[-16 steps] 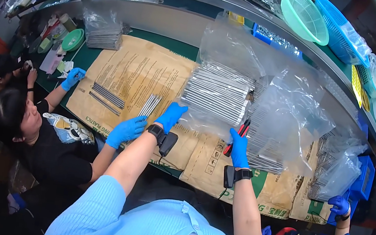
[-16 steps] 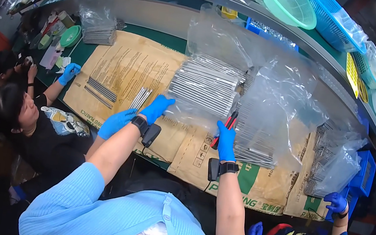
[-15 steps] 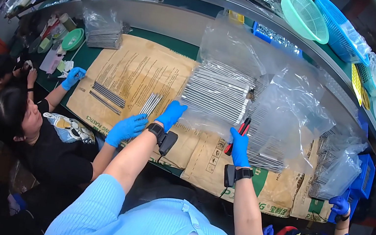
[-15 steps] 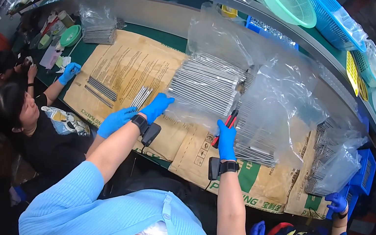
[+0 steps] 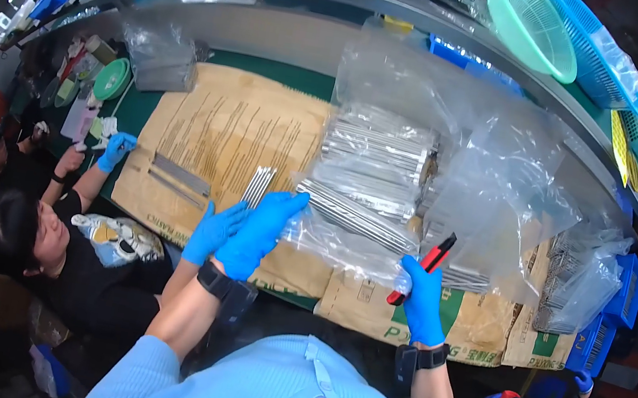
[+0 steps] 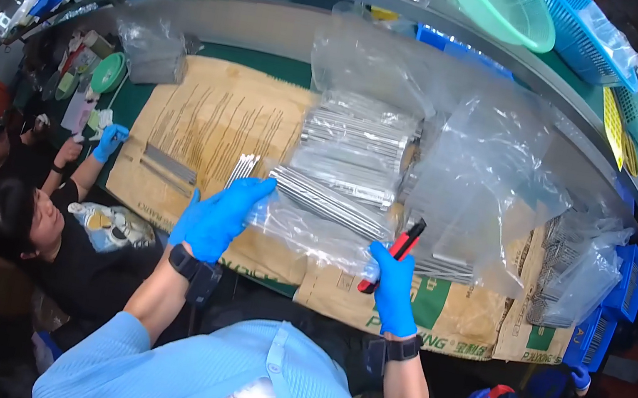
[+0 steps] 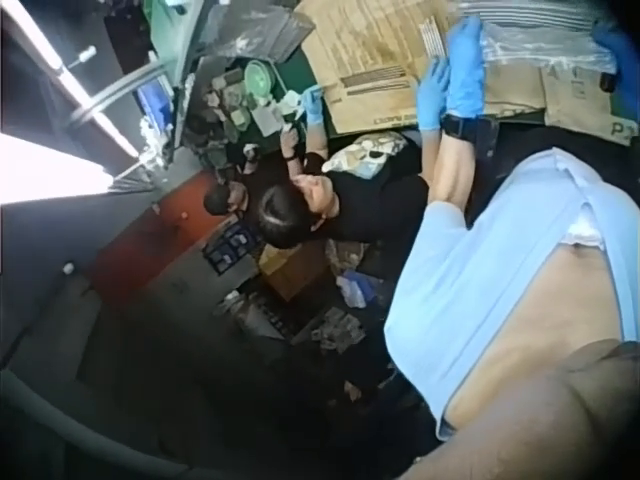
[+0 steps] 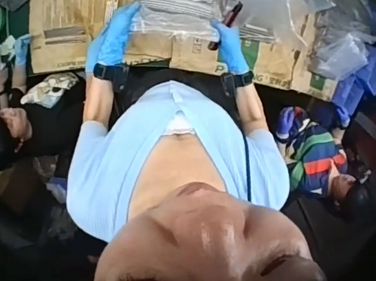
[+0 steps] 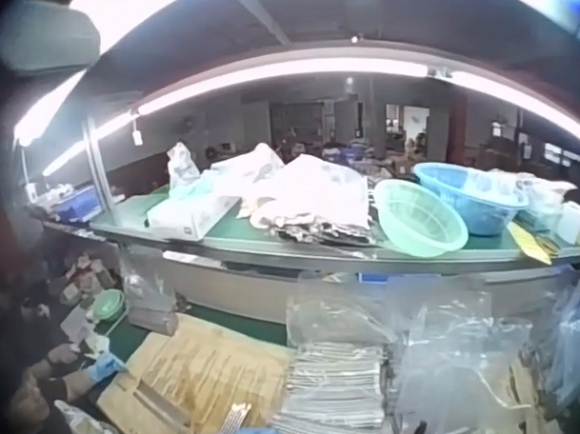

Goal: The person bags bundles of metal rods, uses a utility knife to trim the plastic bags, and then places the finished bundles into a cardboard box.

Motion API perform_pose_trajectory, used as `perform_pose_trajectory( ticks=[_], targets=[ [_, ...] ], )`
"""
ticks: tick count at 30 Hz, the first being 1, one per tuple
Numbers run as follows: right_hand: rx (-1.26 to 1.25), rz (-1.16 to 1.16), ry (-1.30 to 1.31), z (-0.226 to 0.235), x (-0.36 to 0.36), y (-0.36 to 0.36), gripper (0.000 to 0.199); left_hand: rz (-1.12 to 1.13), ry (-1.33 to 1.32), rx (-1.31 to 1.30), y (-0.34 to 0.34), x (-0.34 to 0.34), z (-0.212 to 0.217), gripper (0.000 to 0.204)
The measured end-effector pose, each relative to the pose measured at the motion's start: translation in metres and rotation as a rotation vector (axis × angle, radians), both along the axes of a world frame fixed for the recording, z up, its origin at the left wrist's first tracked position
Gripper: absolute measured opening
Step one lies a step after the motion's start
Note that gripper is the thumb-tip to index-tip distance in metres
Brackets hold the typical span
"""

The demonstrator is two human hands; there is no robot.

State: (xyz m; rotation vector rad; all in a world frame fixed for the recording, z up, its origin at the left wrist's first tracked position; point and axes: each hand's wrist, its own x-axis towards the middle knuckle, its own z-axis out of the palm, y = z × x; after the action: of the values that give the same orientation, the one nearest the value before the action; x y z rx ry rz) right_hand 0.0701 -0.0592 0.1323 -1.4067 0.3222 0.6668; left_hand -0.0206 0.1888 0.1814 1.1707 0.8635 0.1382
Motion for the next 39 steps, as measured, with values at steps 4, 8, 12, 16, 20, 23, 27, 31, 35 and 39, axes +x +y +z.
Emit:
perform_pose_trajectory(
  ticks=[4,8,12,16,20,23,27,31,35,39],
  targets=[
    [0.087,-0.071,-0.039,0.026,0.012,0.014,0.010,-0.143,-0.058,0.033,0.018,0.021,-0.007,0.023],
    [0.086,0.030,-0.099,0.050,0.008,0.011,0.011,-0.194,-0.074,0.005,0.026,-0.005,-0.015,0.022],
    [-0.017,0.130,-0.158,0.045,-0.007,-0.003,0.010,-0.217,0.018,0.021,0.012,-0.041,-0.003,0.022],
    [-0.191,0.356,-0.150,0.046,-0.017,-0.011,0.012,-0.281,0.086,0.212,0.008,-0.056,-0.016,0.020],
    [-0.367,0.597,-0.501,-0.009,-0.007,-0.012,0.019,-0.452,-0.145,1.354,0.001,-0.036,-0.078,0.021],
    [-0.487,0.703,-0.776,-0.077,-0.002,-0.012,0.025,-0.550,-0.248,1.630,-0.012,-0.019,-0.145,0.028],
    [-0.627,0.681,-0.919,-0.105,0.016,-0.017,0.032,-0.720,-0.208,1.360,-0.009,0.003,-0.144,0.034],
    [-0.630,0.343,-0.749,-0.058,0.065,0.003,0.039,-0.586,0.379,0.895,0.042,0.075,-0.080,0.040],
    [-0.728,0.442,-1.031,-0.047,0.115,0.063,0.030,-0.246,-0.037,1.359,0.047,0.132,-0.141,0.027],
    [-1.019,0.806,-1.237,-0.043,0.166,0.104,0.016,-0.249,0.085,1.474,0.018,0.175,-0.172,0.022]
  ],
)
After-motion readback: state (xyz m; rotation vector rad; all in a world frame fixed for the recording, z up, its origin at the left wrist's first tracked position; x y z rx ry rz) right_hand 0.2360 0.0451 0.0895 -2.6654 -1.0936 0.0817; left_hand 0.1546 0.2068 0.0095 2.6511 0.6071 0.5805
